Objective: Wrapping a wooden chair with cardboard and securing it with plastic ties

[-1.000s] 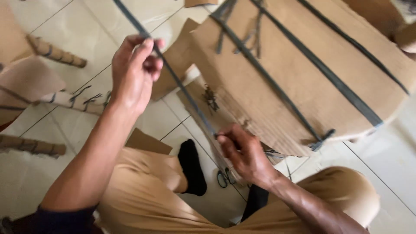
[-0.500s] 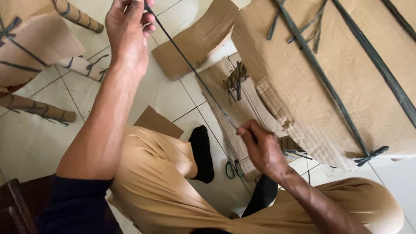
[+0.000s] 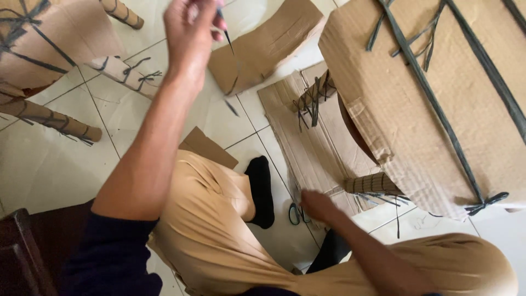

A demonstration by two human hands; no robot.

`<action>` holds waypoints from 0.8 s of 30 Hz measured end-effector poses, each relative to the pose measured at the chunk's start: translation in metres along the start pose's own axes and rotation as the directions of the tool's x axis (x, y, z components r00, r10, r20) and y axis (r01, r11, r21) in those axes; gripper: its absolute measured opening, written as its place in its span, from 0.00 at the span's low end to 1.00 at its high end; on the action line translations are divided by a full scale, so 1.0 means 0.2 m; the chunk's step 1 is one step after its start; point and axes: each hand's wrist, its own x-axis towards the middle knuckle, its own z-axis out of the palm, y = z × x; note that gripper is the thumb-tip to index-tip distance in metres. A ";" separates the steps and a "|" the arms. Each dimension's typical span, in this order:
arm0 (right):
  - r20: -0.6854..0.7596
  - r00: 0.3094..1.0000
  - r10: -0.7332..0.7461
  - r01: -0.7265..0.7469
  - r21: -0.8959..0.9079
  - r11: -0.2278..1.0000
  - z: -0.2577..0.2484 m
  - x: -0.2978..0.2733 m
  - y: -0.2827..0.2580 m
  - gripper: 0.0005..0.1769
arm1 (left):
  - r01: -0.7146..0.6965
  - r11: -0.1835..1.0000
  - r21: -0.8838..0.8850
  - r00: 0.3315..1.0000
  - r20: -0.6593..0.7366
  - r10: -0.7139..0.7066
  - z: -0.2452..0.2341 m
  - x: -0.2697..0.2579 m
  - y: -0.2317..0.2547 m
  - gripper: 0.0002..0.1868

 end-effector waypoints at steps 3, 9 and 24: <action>0.065 0.997 0.027 -0.024 -0.051 0.998 0.27 0.05 0.05 0.17 | -0.067 0.994 0.091 0.996 0.063 0.061 0.02 0.00 -0.06 0.07; 0.005 0.991 0.132 -0.129 -0.182 0.975 0.50 0.02 -0.12 0.18 | -0.123 0.969 0.215 0.969 0.236 0.070 0.07 -0.03 -0.11 0.10; -0.464 0.880 0.097 -0.249 -0.278 0.928 0.54 -0.02 -0.22 0.12 | -0.198 0.903 0.381 0.967 0.226 0.117 0.44 0.06 -0.31 0.12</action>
